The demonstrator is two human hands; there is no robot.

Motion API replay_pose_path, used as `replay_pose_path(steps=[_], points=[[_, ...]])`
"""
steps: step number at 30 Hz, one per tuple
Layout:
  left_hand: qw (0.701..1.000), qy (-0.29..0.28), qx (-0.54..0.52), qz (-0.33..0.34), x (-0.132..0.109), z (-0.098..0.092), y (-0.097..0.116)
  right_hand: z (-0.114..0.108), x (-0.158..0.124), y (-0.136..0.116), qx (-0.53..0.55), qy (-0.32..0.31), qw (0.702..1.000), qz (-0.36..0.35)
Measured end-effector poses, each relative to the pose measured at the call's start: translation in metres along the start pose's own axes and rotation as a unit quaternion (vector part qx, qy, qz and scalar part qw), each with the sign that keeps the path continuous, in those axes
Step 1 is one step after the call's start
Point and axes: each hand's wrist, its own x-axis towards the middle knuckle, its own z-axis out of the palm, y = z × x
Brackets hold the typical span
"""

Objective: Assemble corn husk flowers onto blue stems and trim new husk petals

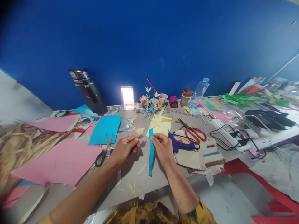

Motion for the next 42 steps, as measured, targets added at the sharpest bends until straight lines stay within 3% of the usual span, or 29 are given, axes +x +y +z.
replay_pose_path(steps=[5,10,18,29,35,42], points=[[0.998,0.044,-0.025,0.024,0.003,-0.004,0.0,0.003,-0.001,-0.001,-0.015,0.001,1.0,0.0],[0.994,0.021,-0.108,0.005,0.001,-0.002,0.005,0.005,0.0,-0.001,-0.072,-0.025,0.997,-0.001],[0.985,0.052,-0.161,-0.019,0.003,-0.001,0.001,0.014,-0.004,-0.009,-0.073,-0.079,0.994,-0.024],[0.985,0.034,-0.169,-0.024,0.001,0.003,0.002,0.022,-0.007,-0.009,-0.03,-0.075,0.997,-0.022],[0.982,0.04,-0.181,-0.03,0.001,0.004,0.003,0.026,-0.01,-0.01,0.06,-0.076,0.995,0.03],[0.977,0.057,-0.204,-0.025,-0.001,0.008,0.003,0.036,-0.012,-0.002,0.201,-0.068,0.973,0.088]])
